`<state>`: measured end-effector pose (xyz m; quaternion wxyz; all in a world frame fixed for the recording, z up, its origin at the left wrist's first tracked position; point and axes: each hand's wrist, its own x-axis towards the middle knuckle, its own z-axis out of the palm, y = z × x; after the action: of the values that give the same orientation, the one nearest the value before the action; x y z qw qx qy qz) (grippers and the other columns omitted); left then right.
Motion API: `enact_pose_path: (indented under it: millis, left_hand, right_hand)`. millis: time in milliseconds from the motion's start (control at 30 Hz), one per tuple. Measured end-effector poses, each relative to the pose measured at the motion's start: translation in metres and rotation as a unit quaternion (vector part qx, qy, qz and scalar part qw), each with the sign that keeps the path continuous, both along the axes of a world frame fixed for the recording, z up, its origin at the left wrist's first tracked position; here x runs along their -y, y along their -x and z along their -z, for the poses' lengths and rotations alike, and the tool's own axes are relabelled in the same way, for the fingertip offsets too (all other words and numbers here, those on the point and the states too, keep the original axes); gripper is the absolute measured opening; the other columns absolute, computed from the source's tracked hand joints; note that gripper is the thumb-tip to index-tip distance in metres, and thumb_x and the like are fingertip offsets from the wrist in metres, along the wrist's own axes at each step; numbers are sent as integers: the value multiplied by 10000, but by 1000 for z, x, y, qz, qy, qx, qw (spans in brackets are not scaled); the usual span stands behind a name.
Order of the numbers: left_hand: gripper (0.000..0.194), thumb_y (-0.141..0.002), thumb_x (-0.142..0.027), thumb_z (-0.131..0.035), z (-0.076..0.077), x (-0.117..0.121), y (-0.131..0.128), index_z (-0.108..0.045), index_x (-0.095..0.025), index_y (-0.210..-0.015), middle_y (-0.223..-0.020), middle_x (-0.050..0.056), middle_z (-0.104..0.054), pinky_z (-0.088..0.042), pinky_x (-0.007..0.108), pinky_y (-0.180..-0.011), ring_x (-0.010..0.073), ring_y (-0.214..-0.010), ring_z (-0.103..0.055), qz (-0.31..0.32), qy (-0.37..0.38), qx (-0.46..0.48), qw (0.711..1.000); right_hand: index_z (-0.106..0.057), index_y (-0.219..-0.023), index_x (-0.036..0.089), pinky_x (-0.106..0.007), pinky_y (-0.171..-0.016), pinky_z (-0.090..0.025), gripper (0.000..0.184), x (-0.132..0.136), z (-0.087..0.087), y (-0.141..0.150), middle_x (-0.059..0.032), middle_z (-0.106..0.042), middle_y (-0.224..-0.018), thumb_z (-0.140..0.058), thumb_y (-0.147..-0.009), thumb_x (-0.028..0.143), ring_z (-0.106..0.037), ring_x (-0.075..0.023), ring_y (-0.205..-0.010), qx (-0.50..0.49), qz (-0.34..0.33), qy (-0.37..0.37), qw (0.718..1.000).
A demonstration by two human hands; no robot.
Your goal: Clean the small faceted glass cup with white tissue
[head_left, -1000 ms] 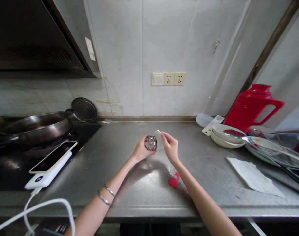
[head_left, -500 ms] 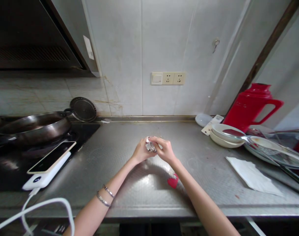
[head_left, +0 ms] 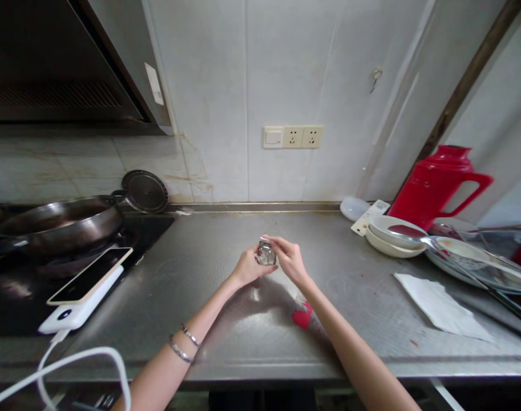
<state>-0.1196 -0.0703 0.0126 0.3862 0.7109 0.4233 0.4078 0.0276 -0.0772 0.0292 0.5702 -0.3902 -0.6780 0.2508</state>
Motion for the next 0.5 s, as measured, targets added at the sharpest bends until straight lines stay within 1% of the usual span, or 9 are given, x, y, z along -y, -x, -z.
enact_pose_path:
  millis: [67, 167, 300, 400, 467, 500]
  left_hand:
    - [478, -621, -348, -767, 0, 0, -1, -613, -146, -1026, -724, -1, -653, -445, 186, -439, 106, -535, -568, -9, 8, 7, 1000]
    - [508, -607, -348, -774, 1, -4, 0, -624, -143, -1047, -733, 3, -653, -440, 170, -396, 110, -547, -569, -30, 20, 15, 999]
    - [510, -627, -356, -750, 2, -9, 3, -634, -141, -1074, -793, 25, -662, -452, 182, -361, 136, -587, -590, -41, 30, 20, 998]
    - [464, -658, -356, -722, 1, -12, 6, -641, -154, -1069, -839, 32, -668, -453, 183, -361, 140, -601, -605, -48, 31, 4, 998]
    - [450, -661, -361, -723, 1, -14, 7, -642, -160, -1055, -843, 31, -666, -436, 173, -365, 130, -590, -599, -70, 29, -12, 997]
    - [456, -657, -366, -728, 1, -14, 8, -639, -164, -1056, -838, 29, -663, -428, 171, -369, 123, -577, -590, -86, 26, -18, 996]
  right_hand:
    - [-721, -1034, 264, -377, -918, -521, 277, 2, 0, 1, -26, -720, -1101, -487, -896, 321, -663, -230, -1053, 7, -17, -20, 1000]
    - [-716, -1045, 263, -395, -984, -491, 280, 4, 1, 2, -31, -717, -1107, -474, -905, 284, -637, -225, -1109, 29, -28, -64, 997]
    - [-695, -1089, 269, -424, -1046, -447, 311, 7, 3, 5, -31, -715, -1109, -446, -910, 218, -631, -213, -1122, 74, -47, -123, 989]
    - [-695, -1080, 275, -444, -1058, -435, 319, 8, 3, 8, -28, -725, -1080, -438, -907, 199, -643, -211, -1101, 99, -66, -132, 984]
    - [-696, -1071, 278, -477, -1081, -403, 320, 8, 3, 10, -23, -735, -1043, -433, -910, 195, -658, -213, -1073, 92, -52, -141, 984]
    - [-693, -1076, 279, -497, -1095, -380, 322, 7, 3, 10, -21, -737, -1036, -429, -914, 192, -661, -214, -1069, 80, -29, -149, 985]
